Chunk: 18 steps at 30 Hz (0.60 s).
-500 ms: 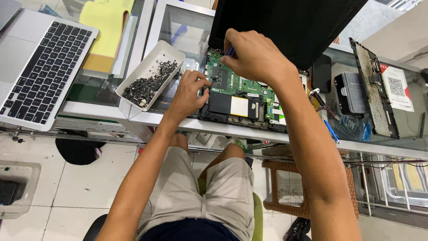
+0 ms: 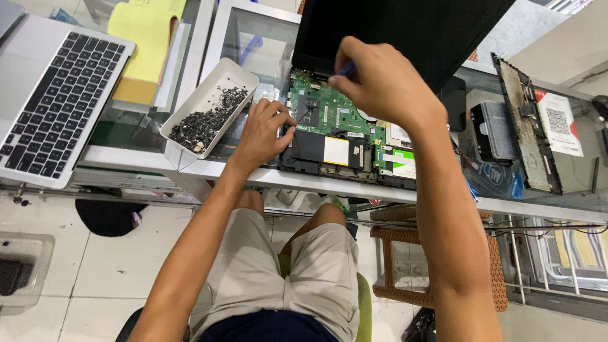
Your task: The person assembles a laptop by securing internal components with a screwdriver. They pick screws from a tray, fasten them into the motherboard area, and then attach the laptop's bottom cover, aligning it with the chassis.
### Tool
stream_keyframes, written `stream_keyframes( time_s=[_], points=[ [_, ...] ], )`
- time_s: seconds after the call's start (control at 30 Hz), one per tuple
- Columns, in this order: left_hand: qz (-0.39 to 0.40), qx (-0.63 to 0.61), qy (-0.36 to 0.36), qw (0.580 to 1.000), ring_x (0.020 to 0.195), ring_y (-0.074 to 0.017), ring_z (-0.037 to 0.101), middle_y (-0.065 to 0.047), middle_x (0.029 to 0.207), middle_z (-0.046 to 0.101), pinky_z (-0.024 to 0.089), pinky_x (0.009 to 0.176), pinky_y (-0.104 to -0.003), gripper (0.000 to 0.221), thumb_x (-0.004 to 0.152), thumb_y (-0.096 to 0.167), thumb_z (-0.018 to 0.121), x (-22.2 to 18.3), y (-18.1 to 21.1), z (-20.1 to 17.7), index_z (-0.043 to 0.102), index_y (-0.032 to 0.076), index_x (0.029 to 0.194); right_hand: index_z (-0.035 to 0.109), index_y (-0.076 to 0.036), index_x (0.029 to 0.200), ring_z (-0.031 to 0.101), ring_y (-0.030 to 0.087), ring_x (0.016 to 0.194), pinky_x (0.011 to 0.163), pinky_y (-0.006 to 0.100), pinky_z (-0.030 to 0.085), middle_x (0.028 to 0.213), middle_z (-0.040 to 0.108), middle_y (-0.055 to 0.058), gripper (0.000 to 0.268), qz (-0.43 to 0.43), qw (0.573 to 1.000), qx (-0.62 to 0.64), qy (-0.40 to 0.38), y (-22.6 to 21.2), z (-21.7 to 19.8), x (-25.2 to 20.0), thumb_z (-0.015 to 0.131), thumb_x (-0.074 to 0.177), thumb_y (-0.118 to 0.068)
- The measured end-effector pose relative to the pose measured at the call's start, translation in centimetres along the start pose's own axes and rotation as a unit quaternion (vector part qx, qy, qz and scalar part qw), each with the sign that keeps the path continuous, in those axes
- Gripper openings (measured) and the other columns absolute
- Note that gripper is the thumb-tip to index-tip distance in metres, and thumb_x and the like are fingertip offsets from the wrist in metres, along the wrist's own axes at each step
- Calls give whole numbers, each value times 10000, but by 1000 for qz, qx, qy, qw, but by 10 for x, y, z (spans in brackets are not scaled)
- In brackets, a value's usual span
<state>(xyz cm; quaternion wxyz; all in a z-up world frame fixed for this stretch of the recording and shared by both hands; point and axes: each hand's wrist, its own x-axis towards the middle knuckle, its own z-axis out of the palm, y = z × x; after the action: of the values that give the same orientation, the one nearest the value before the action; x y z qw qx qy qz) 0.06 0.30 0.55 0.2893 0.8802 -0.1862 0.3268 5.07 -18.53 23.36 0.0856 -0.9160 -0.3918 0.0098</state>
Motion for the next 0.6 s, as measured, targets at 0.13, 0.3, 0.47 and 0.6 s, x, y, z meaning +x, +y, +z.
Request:
stream_keyframes(
  time_s=[0.13,0.3,0.47,0.6],
  points=[
    [-4,61,-120,991,910,-284,525,-42,935,590,376,771,-449,88,873,223,696,18,-14,5,680,138,861,551,-86,984,636,217,609,619,369,432,717,657,81,172,21,995,83,59,10,-11,-47,697,960,-174],
    [15,166,-224,960,811,-247,579,-38,837,643,385,736,-396,128,729,277,749,36,-37,37,673,175,708,644,-49,1021,585,251,597,585,336,457,791,589,155,117,77,939,208,262,49,24,-110,737,973,-102],
    [20,234,-270,934,830,-268,621,-77,840,667,412,735,-401,161,695,300,724,41,-42,55,700,146,733,585,-9,1024,594,151,543,509,246,495,729,574,89,136,162,785,441,404,64,110,-138,661,991,-117],
    [16,262,-299,917,847,-296,657,-106,823,685,457,741,-414,216,692,307,683,41,-45,60,726,116,781,567,-91,1044,636,132,551,512,215,552,695,602,34,167,269,559,665,416,67,180,-137,653,961,-207]
  ],
)
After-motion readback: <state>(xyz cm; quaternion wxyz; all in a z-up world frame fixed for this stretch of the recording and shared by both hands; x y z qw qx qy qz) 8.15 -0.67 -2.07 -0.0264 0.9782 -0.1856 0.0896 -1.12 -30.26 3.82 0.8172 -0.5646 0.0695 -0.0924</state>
